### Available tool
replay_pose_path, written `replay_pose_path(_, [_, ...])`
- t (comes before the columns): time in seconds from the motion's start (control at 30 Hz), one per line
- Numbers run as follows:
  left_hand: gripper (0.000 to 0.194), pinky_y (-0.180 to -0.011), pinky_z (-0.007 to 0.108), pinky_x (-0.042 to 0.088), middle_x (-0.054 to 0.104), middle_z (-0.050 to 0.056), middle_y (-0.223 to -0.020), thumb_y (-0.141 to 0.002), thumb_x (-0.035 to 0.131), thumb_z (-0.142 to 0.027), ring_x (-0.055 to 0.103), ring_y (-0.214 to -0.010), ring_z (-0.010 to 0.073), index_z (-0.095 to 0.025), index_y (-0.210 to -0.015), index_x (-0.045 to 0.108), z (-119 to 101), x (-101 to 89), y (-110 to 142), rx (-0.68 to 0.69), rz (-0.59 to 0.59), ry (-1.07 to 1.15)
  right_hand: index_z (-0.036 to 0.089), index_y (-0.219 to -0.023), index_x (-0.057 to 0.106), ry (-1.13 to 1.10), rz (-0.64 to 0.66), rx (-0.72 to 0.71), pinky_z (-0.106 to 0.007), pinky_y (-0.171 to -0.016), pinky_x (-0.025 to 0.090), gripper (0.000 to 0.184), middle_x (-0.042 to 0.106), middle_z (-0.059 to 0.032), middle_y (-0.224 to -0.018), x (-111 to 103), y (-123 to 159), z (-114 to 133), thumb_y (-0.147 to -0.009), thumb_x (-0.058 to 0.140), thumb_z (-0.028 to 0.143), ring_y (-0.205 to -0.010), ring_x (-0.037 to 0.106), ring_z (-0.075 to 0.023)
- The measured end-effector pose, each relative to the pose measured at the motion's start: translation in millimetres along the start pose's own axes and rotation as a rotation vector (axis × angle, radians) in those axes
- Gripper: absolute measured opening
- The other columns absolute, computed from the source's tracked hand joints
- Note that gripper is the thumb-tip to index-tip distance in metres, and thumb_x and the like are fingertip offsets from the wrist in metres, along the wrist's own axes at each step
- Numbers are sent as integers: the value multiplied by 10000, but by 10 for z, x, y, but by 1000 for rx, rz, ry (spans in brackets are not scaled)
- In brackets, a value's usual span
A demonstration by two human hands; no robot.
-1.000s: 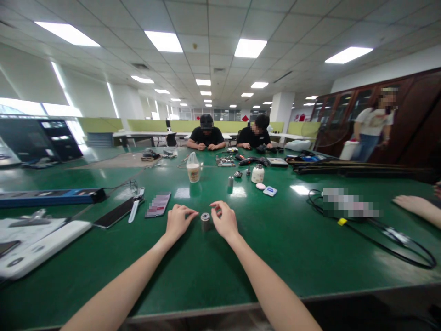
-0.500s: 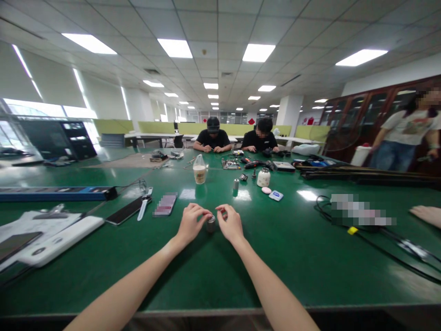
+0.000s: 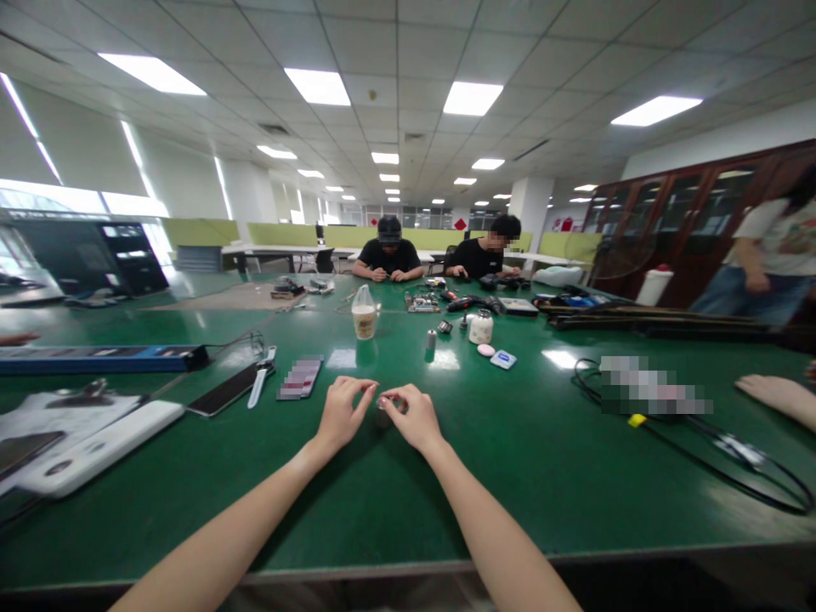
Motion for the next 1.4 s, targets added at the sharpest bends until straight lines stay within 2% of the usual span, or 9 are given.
replay_pose_path(0.27, [226, -816, 344, 421, 704, 33, -931, -919, 461, -295, 565, -889, 199, -217, -942, 672, 230, 64, -25, -103, -32, 34, 226, -852, 727, -18, -48, 17, -276, -678, 484, 200, 667, -32, -845, 7, -76, -21, -812, 601, 377, -656, 587, -133])
replay_pose_path(0.43, [240, -774, 326, 437, 696, 31, -926, -921, 435, -268, 571, -846, 191, -218, -978, 663, 266, 107, -18, -135, -17, 91, 226, -920, 734, 14, -181, 111, -314, -720, 475, 289, 656, -52, -875, -93, -148, -298, -842, 548, 434, -703, 572, -153])
replay_pose_path(0.6, [243, -772, 323, 435, 686, 24, -908, -902, 435, -210, 570, -845, 189, -225, -1008, 653, 233, 130, -1, -126, 32, 109, 353, -831, 758, 360, -67, 205, -476, -866, 383, 173, 629, -60, -958, -154, -106, -624, -771, 643, 466, -952, 515, -256])
replay_pose_path(0.77, [279, -769, 318, 416, 671, 5, -801, -878, 400, -139, 555, -816, 188, -228, -917, 662, 236, 130, 0, -123, 77, 124, 366, -812, 762, 398, -60, 198, -486, -888, 349, 126, 625, -71, -981, -116, -91, -707, -755, 676, 438, -964, 502, -259])
replay_pose_path(0.93, [269, -769, 307, 404, 650, 6, -765, -858, 389, -118, 540, -793, 181, -207, -789, 634, 214, 109, -6, -113, 97, 117, 335, -872, 759, 339, -73, 227, -414, -872, 395, 174, 640, -58, -956, -129, -122, -598, -794, 635, 428, -940, 542, -229])
replay_pose_path(1.1, [249, -773, 312, 400, 652, 9, -776, -853, 407, -130, 533, -803, 186, -208, -791, 635, 172, 96, 2, -103, 99, 98, 295, -963, 740, 135, -104, 31, -327, -857, 431, 224, 653, -43, -951, -134, -111, -199, -849, 579, 401, -913, 580, -184])
replay_pose_path(1.2, [248, -777, 316, 403, 655, 13, -791, -853, 411, -132, 531, -812, 188, -207, -801, 642, 151, 94, 9, -87, 108, 99, 303, -939, 743, 145, -84, -38, -332, -862, 424, 177, 654, -38, -938, -103, -81, 8, -839, 608, 358, -908, 582, -186])
replay_pose_path(1.4, [243, -798, 327, 407, 669, 14, -821, -855, 425, -128, 533, -836, 192, -209, -827, 653, 144, 98, 15, -75, 113, 101, 304, -946, 740, 155, -28, -42, -329, -845, 422, 164, 650, -33, -904, -78, -66, 69, -842, 614, 323, -890, 583, -181])
Point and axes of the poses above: each hand's wrist, its own y-axis away from the middle knuckle, its own x-axis out of the palm, z = x × y, the point moved 2 cm from there along -y, towards the middle knuckle
